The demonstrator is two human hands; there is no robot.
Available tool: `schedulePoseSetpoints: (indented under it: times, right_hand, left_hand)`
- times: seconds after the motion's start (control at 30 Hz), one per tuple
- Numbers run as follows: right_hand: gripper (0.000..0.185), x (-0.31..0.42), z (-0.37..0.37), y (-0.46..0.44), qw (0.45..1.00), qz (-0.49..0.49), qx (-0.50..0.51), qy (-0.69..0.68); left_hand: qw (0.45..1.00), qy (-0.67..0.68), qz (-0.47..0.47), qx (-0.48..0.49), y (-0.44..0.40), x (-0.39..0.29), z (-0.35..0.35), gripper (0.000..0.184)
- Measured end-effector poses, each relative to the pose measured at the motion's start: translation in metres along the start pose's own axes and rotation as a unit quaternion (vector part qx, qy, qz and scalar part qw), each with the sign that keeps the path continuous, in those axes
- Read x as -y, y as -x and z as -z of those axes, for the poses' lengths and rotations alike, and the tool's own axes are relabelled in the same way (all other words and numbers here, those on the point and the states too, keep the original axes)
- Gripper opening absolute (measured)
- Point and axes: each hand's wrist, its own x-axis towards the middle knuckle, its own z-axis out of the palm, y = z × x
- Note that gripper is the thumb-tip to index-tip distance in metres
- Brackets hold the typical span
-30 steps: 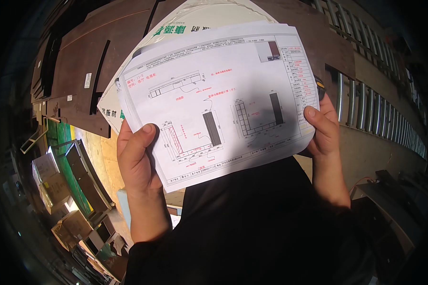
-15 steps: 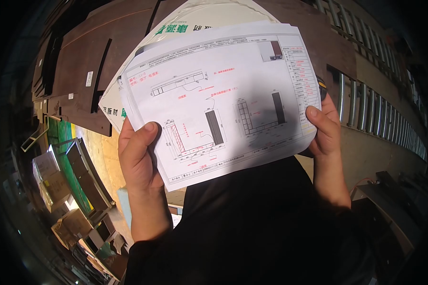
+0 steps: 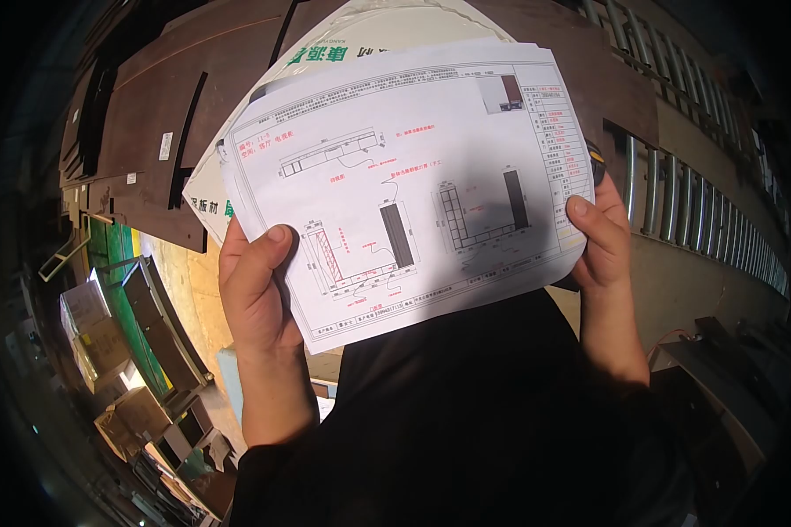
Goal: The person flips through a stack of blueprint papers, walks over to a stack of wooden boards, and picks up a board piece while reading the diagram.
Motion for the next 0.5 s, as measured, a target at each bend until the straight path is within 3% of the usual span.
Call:
schedulePoseSetpoints:
  times: [0.5]
  right_hand:
    - [0.065,-0.0006,-0.0047,0.0007,1.000,0.002,-0.009,0.015]
  left_hand:
    - [1.000,0.007,-0.003,0.017,0.0005,-0.0031,0.0032,0.051]
